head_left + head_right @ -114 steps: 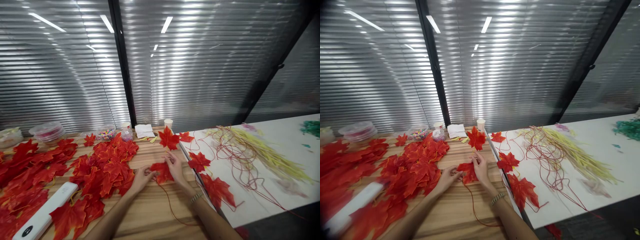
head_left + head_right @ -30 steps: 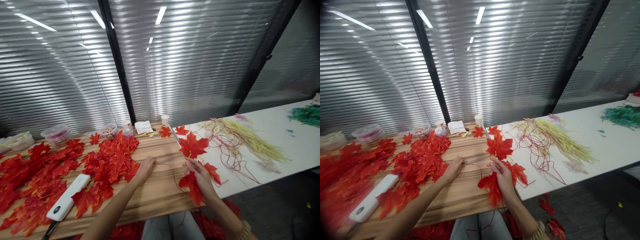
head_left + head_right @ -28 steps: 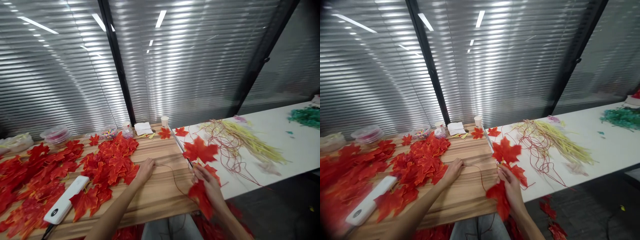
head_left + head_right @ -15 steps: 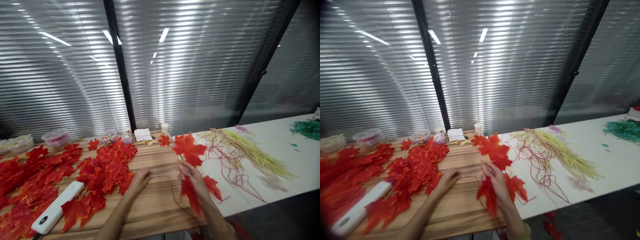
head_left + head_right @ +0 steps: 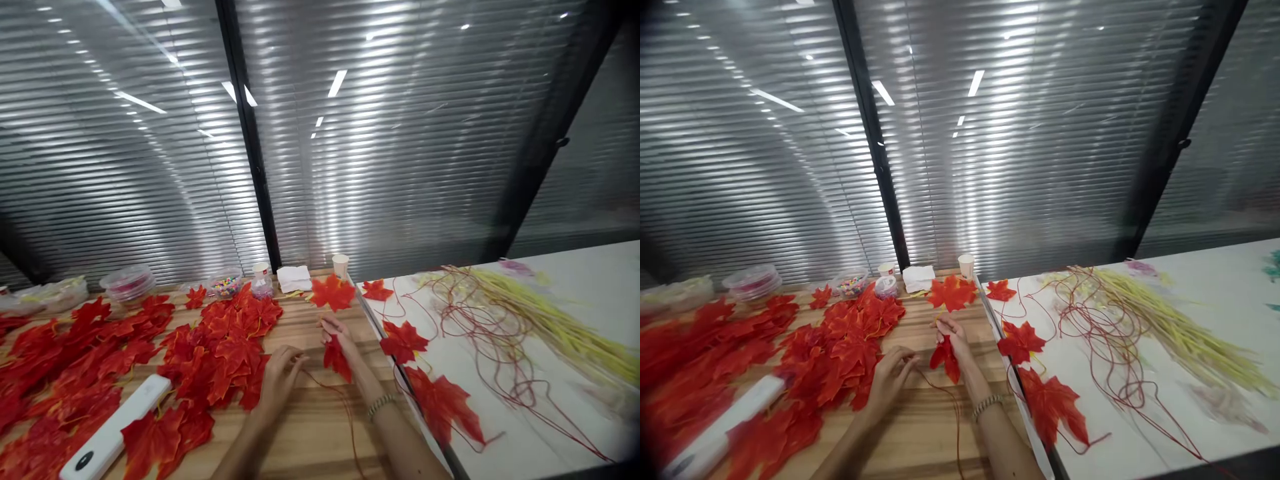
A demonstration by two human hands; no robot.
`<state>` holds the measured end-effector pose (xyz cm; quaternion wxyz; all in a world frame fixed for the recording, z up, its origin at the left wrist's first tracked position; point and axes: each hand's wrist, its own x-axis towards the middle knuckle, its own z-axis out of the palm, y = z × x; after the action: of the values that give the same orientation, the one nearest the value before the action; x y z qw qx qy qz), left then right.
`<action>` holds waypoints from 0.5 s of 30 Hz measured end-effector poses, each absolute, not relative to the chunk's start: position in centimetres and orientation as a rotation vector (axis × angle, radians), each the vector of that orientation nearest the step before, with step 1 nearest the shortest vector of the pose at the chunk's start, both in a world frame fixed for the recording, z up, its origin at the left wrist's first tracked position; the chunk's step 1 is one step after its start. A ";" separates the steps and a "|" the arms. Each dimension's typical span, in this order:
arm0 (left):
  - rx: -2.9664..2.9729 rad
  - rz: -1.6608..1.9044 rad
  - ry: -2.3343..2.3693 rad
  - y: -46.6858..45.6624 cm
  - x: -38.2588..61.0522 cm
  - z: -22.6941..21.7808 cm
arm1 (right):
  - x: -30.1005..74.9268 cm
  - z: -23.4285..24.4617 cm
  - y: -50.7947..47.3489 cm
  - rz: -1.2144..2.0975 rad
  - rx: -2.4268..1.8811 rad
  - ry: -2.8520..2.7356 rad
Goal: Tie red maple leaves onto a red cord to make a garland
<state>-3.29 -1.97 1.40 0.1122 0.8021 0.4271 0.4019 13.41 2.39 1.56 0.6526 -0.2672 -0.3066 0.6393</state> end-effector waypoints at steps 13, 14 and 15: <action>2.731 0.677 1.457 11.7 -1.1 2.6 | 16.8 0.3 4.1 1.334 -0.610 -0.570; 2.741 0.695 1.463 12.4 -0.7 2.2 | 16.8 0.2 4.2 1.335 -0.605 -0.568; 2.754 0.708 1.459 12.9 -0.4 1.8 | 16.8 0.2 4.2 1.338 -0.606 -0.573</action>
<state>-0.36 12.92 1.81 -0.0271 0.8614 0.4563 0.2214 16.75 4.21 0.16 0.7050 -0.2728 -0.2579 0.6017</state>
